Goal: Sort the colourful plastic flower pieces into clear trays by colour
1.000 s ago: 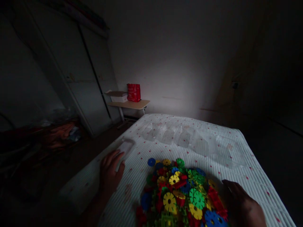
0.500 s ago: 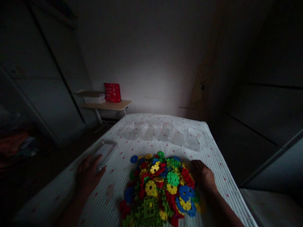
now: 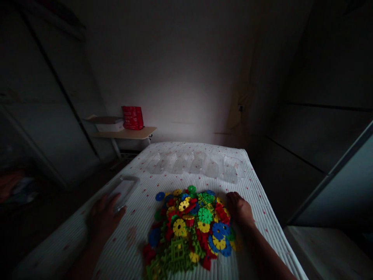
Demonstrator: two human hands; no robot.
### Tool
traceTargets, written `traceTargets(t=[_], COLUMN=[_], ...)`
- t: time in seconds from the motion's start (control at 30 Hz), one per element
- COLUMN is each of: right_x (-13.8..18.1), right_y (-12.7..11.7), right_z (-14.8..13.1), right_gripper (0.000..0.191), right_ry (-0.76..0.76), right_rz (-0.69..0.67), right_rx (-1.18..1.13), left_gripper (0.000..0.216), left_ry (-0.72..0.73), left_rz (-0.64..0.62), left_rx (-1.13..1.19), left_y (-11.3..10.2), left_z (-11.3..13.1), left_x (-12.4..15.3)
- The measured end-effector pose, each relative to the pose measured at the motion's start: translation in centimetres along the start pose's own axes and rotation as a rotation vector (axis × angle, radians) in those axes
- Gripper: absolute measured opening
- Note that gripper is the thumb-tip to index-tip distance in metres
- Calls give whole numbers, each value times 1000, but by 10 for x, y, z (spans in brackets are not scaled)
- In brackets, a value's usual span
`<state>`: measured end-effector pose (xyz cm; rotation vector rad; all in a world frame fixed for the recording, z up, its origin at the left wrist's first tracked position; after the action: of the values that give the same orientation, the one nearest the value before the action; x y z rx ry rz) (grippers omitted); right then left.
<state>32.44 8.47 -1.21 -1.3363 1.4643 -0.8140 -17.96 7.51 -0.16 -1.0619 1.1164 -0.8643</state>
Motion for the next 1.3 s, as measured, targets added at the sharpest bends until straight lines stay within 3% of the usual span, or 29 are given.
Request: traceTargets(t=[0.17, 0.3, 0.4, 0.57, 0.63, 0.73, 0.93, 1.13, 1.3], right_x=[-1, -2, -2, -2, -1, 0, 1, 2, 2], right_y=[2, 2, 1, -2, -4, -9, -11, -9, -8], right_z=[2, 2, 2, -2, -4, -4, 7, 8, 8], right_gripper=[32, 32, 29, 29, 29, 29, 40, 40, 38], right_ry=[28, 15, 27, 35, 45, 70, 140, 132, 111], right_rz=[-20, -11, -2, -14, -14, 5, 35, 8, -3], right_rx=[39, 31, 3, -7, -22, -78, -262, -204, -166], left_gripper=[47, 43, 46, 91, 77, 70, 90, 108, 100], left_ry=[0, 102, 324, 813, 881, 886, 887, 888, 763], left_rz=[75, 179, 214, -24, -33, -47, -81, -181, -192], left_rx=[26, 164, 305, 415, 364, 294, 343, 399, 409], left_y=[-22, -39, -45, -16, -4, 8, 1, 3, 7], left_z=[13, 19, 35, 99, 119, 137, 145, 151, 147], left_x=[11, 18, 33, 93, 116, 130, 121, 114, 104])
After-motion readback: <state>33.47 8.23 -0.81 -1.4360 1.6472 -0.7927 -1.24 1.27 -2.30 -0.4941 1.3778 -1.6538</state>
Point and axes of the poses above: each hand's wrist, its own x-axis away from the middle knuckle, its own y-axis out of the palm, z = x × y, the point moved 8 cm from there along -x, towards the middle knuckle, and after that the axes turned 13 degrees about -z, right-handed, at the moved point
